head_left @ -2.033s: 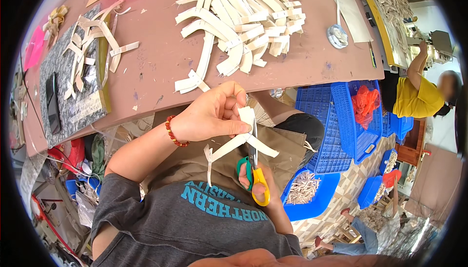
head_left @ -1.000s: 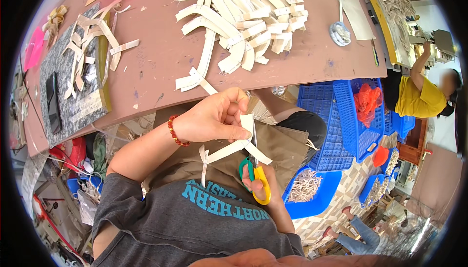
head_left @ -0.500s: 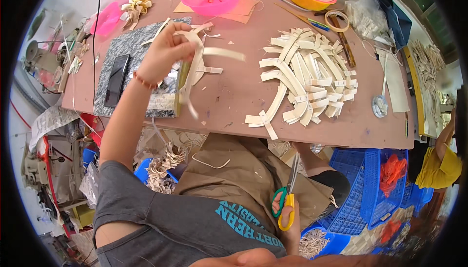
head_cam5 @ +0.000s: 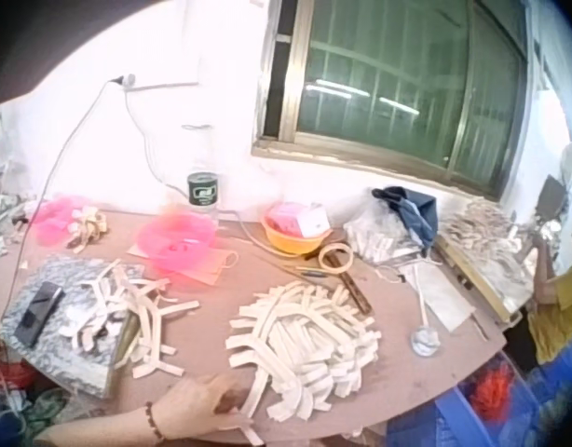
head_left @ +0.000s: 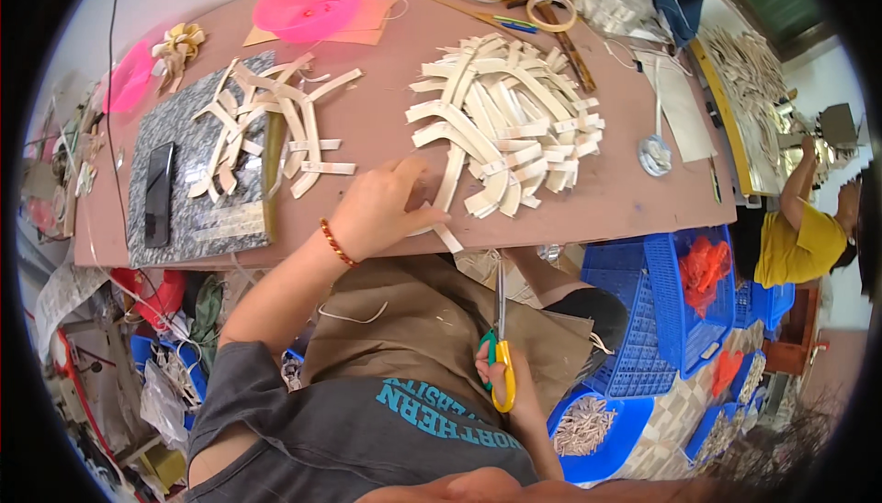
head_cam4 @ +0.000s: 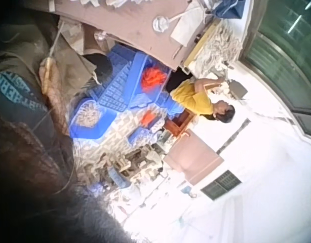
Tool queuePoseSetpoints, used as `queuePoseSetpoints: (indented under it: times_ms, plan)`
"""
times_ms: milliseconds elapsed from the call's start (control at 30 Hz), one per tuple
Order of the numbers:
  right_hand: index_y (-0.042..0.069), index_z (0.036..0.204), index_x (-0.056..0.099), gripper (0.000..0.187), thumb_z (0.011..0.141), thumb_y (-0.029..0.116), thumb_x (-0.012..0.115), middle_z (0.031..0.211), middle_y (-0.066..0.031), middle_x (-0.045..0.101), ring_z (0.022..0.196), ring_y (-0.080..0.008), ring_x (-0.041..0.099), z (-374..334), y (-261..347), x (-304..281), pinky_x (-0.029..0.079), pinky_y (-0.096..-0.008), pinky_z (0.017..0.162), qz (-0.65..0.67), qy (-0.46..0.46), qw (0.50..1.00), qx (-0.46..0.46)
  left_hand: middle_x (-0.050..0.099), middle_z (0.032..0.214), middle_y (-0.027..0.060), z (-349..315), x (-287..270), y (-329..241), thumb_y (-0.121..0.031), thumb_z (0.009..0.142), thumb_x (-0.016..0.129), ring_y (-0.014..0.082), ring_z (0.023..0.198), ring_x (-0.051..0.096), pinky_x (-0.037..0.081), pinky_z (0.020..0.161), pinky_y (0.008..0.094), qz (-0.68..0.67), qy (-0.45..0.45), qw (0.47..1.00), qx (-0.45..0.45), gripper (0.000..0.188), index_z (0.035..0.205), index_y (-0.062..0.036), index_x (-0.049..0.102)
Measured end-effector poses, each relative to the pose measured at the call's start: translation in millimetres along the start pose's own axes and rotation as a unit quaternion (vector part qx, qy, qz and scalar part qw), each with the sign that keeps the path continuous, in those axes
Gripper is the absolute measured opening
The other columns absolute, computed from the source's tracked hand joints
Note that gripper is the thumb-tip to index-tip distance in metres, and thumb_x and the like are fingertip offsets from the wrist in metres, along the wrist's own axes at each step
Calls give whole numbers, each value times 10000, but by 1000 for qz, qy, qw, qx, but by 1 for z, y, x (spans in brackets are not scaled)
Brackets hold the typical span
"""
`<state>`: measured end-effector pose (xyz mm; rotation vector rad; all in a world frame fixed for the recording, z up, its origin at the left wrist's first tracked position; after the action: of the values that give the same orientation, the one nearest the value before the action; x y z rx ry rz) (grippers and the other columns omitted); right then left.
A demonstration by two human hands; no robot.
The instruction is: The person uses yellow-handled scissors to cut long strips of beige fabric into smaller, uniform pieces. They hold the fabric with their left hand and cut with their right, dropping the finished pieces onto a growing pile on the table. The task is performed continuously in a workshop setting.
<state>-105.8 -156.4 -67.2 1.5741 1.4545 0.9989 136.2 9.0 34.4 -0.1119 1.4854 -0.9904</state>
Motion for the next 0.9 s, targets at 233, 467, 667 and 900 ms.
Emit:
queuePoseSetpoints:
  times_ms: [233, 467, 667, 900]
  plan:
    - [37, 925, 527, 324, 866, 352, 577, 818, -36, 546, 698, -97, 529, -7, -10, -9, 436, -243, 643, -1, -4, 1000, -18, 607, 792, 143, 4, 28, -9, -93, 701, 747, 266, 723, 631, 494, 638, 351, -124, 124, 978, -117, 658, 1239, 2, 379]
    - [31, 909, 505, 448, 854, 473, 554, 763, -15, 501, 646, -83, 480, -10, 2, -4, 397, -231, 581, 48, 13, 997, -52, 602, 885, 71, -67, 62, -22, 82, 781, 633, 147, 847, 607, 497, 778, 278, -702, 49, 672, -231, 747, 1389, -31, 214]
    - [25, 929, 473, 671, 782, 677, 525, 729, -5, 430, 629, -70, 401, -10, 18, 4, 323, -210, 551, 101, 38, 993, -50, 613, 940, 64, -86, 100, -24, 41, 822, 617, 115, 843, 593, 482, 764, 240, -738, -22, 623, -256, 417, 1166, -62, 404]
    - [32, 966, 466, 724, 734, 712, 555, 789, -6, 412, 655, -76, 378, -23, 20, 0, 314, -216, 564, 104, 66, 992, -31, 626, 937, 35, -75, 127, -58, -13, 853, 587, 75, 777, 573, 478, 708, 204, -782, 89, 532, -314, 207, 1060, -26, 582]
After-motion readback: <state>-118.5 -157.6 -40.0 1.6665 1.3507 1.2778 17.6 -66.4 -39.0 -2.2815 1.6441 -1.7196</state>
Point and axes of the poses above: each hand's wrist, its own z-axis towards the middle knuckle, its own x-axis out of the palm, y = z × x, the point moved 8 cm from there along z, towards the middle knuckle
